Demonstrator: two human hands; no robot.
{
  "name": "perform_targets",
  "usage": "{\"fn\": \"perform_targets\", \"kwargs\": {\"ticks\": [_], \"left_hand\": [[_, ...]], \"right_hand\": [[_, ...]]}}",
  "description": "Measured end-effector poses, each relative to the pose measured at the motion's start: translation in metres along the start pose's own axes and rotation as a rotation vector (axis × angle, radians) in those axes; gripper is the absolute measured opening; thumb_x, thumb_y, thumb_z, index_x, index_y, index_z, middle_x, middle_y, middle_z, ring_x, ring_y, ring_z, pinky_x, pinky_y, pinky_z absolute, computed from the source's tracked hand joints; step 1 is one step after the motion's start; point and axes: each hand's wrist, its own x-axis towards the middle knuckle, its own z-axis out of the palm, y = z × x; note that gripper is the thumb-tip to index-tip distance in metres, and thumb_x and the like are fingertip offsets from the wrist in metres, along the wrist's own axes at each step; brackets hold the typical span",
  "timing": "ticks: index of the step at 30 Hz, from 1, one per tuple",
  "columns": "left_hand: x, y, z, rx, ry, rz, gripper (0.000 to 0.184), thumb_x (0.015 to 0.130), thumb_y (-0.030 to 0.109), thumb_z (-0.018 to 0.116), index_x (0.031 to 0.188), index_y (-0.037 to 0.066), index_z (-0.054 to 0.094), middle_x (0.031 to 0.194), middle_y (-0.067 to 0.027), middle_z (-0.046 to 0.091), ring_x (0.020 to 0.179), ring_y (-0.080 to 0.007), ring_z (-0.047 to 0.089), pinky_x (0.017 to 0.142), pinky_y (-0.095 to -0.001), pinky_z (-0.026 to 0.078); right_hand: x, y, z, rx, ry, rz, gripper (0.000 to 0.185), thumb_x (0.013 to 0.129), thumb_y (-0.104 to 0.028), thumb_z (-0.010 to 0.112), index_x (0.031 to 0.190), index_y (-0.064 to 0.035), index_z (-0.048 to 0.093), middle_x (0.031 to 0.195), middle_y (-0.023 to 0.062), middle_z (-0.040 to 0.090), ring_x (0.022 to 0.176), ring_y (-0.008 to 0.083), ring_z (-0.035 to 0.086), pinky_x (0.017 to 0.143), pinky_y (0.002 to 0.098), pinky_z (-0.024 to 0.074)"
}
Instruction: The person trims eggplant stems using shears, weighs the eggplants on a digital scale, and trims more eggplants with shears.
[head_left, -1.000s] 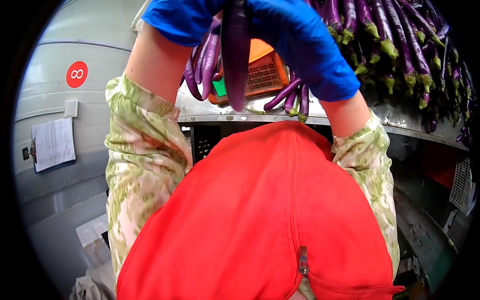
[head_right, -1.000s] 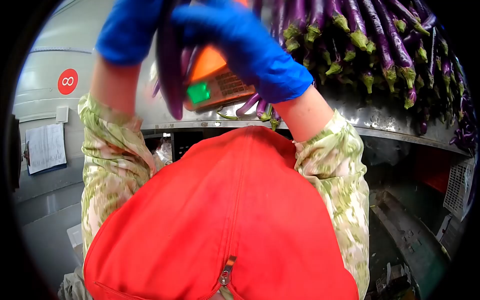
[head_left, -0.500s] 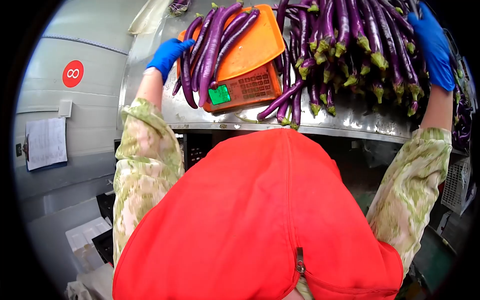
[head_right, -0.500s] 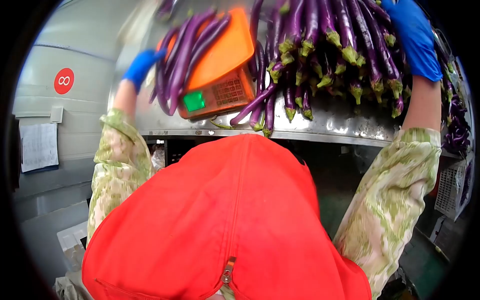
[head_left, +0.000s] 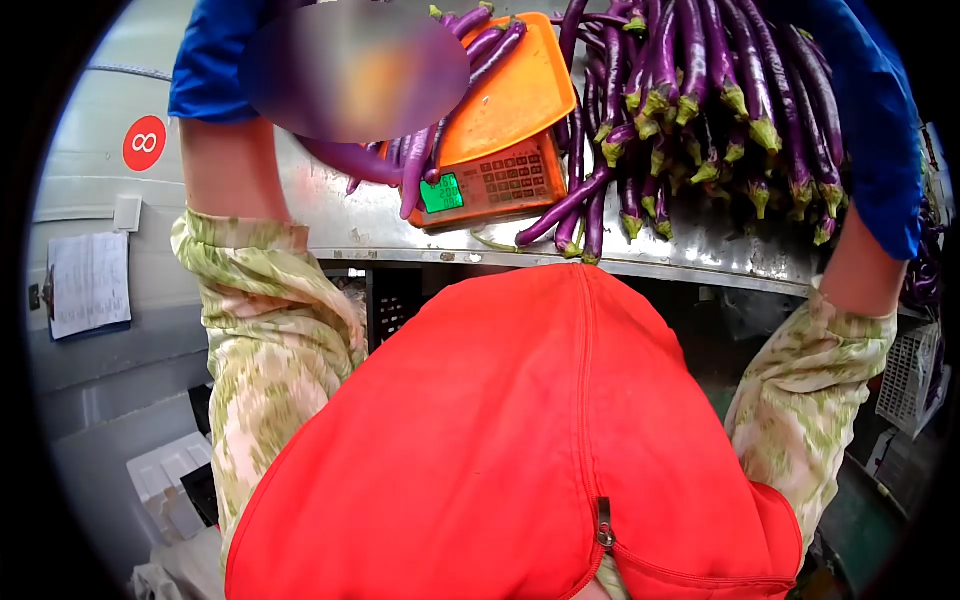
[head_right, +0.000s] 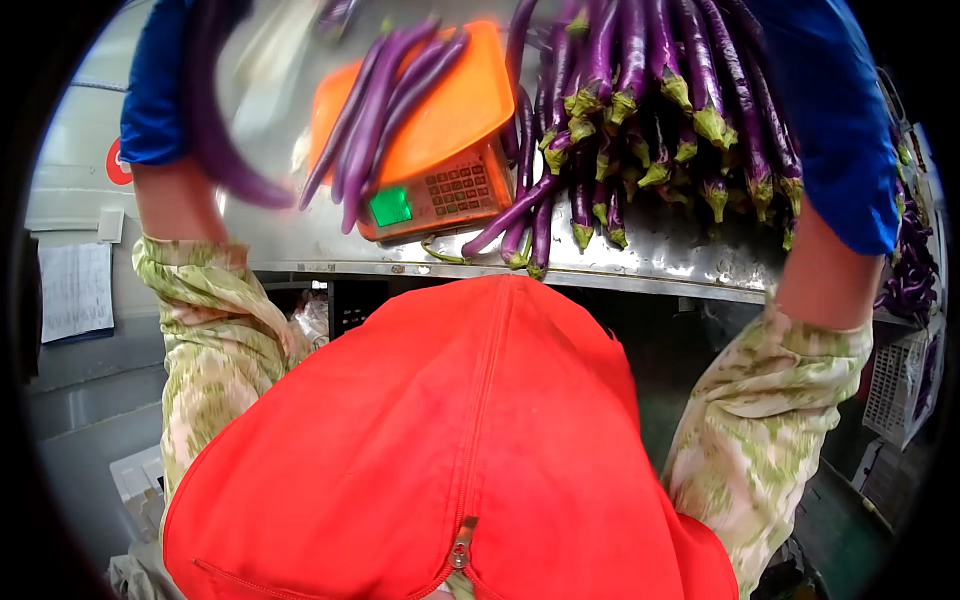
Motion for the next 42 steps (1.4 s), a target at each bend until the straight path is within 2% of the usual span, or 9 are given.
{"fn": "perform_targets", "kwargs": {"ticks": [20, 24, 25, 29, 30, 31, 34, 37, 42], "left_hand": [[-0.031, 0.003, 0.133, 0.057, -0.037, -0.018, 0.042, 0.079, 0.026, 0.066, 0.108, -0.001, 0.054, 0.087, -0.009, 0.059, 0.081, -0.0173, 0.057, 0.077, -0.0287, 0.048], [-0.041, 0.004, 0.144, 0.157, 0.065, -0.103, 0.047, 0.078, 0.029, 0.067, 0.11, -0.002, 0.052, 0.088, -0.0095, 0.059, 0.082, -0.0176, 0.057, 0.079, -0.0286, 0.049], [-0.04, 0.0, 0.136, 0.167, 0.01, -0.112, 0.044, 0.079, 0.027, 0.067, 0.109, -0.002, 0.053, 0.089, -0.0089, 0.058, 0.082, -0.0167, 0.057, 0.078, -0.028, 0.048], [-0.052, -0.046, 0.125, 0.142, -0.285, -0.213, 0.029, 0.082, 0.017, 0.065, 0.104, -0.001, 0.055, 0.095, -0.0067, 0.056, 0.081, -0.0129, 0.054, 0.074, -0.0258, 0.046], [-0.057, -0.083, 0.128, 0.076, -0.233, 0.002, 0.041, 0.075, 0.02, 0.072, 0.103, -0.002, 0.052, 0.085, -0.0063, 0.058, 0.07, -0.0127, 0.057, 0.066, -0.0262, 0.048], [-0.067, -0.088, 0.128, -0.035, -0.277, -0.098, 0.045, 0.076, 0.022, 0.071, 0.11, -0.001, 0.052, 0.086, -0.0054, 0.056, 0.069, -0.0125, 0.054, 0.064, -0.027, 0.048], [-0.095, -0.087, 0.095, 0.049, -0.504, -0.174, 0.047, 0.085, 0.017, 0.062, 0.126, 0.001, 0.046, 0.109, -0.0081, 0.057, 0.095, -0.0118, 0.055, 0.084, -0.0255, 0.045], [-0.104, -0.095, 0.045, 0.239, -0.481, -0.053, 0.046, 0.085, 0.019, 0.062, 0.126, 0.003, 0.048, 0.108, -0.0077, 0.058, 0.093, -0.013, 0.057, 0.081, -0.0256, 0.046], [-0.099, -0.086, 0.006, 0.048, -0.375, -0.417, 0.047, 0.092, 0.033, 0.051, 0.129, 0.005, 0.046, 0.118, -0.0071, 0.056, 0.108, -0.0125, 0.051, 0.087, -0.0274, 0.043]], "right_hand": [[-0.061, -0.119, 0.112, 0.491, -0.509, 0.337, 0.04, 0.083, -0.028, 0.064, 0.111, -0.0006, 0.055, 0.086, 0.0066, 0.062, 0.081, 0.0143, 0.058, 0.075, 0.0276, 0.0474], [-0.047, -0.054, 0.082, 0.692, -0.714, 0.105, 0.046, 0.088, -0.032, 0.057, 0.119, 0.001, 0.05, 0.093, 0.0089, 0.062, 0.087, 0.0165, 0.059, 0.078, 0.0264, 0.0469], [-0.048, -0.046, 0.086, 0.401, -0.525, -0.207, 0.05, 0.09, -0.033, 0.052, 0.126, 0.0014, 0.047, 0.1, 0.0129, 0.063, 0.093, 0.0206, 0.062, 0.084, 0.0295, 0.0466], [-0.081, -0.064, 0.11, 0.599, -0.482, 0.161, 0.045, 0.087, -0.012, 0.056, 0.13, -0.0026, 0.042, 0.115, 0.0105, 0.054, 0.091, 0.015, 0.058, 0.082, 0.0274, 0.0478], [-0.082, -0.051, 0.112, 0.516, -0.503, 0.171, 0.048, 0.087, -0.01, 0.055, 0.132, -0.0029, 0.039, 0.113, 0.0096, 0.055, 0.088, 0.0133, 0.057, 0.078, 0.0258, 0.0483], [-0.085, -0.043, 0.11, 0.504, -0.474, 0.226, 0.05, 0.087, -0.008, 0.054, 0.133, -0.0032, 0.036, 0.108, 0.0083, 0.056, 0.085, 0.0119, 0.057, 0.073, 0.0243, 0.0484], [-0.097, -0.037, 0.098, 0.584, -0.426, 0.429, 0.054, 0.085, -0.002, 0.05, 0.136, -0.0039, 0.032, 0.092, 0.0055, 0.057, 0.077, 0.0096, 0.056, 0.062, 0.0214, 0.0476], [-0.119, -0.04, 0.103, 0.616, -0.438, 0.552, 0.059, 0.085, -0.003, 0.05, 0.139, -0.0041, 0.027, 0.091, 0.0085, 0.057, 0.07, 0.013, 0.057, 0.056, 0.023, 0.0469], [-0.133, -0.048, 0.163, 0.786, -0.669, 0.697, 0.056, 0.087, -0.008, 0.053, 0.137, -0.0042, 0.029, 0.094, 0.0051, 0.055, 0.07, 0.0102, 0.054, 0.062, 0.0233, 0.0476]]}}
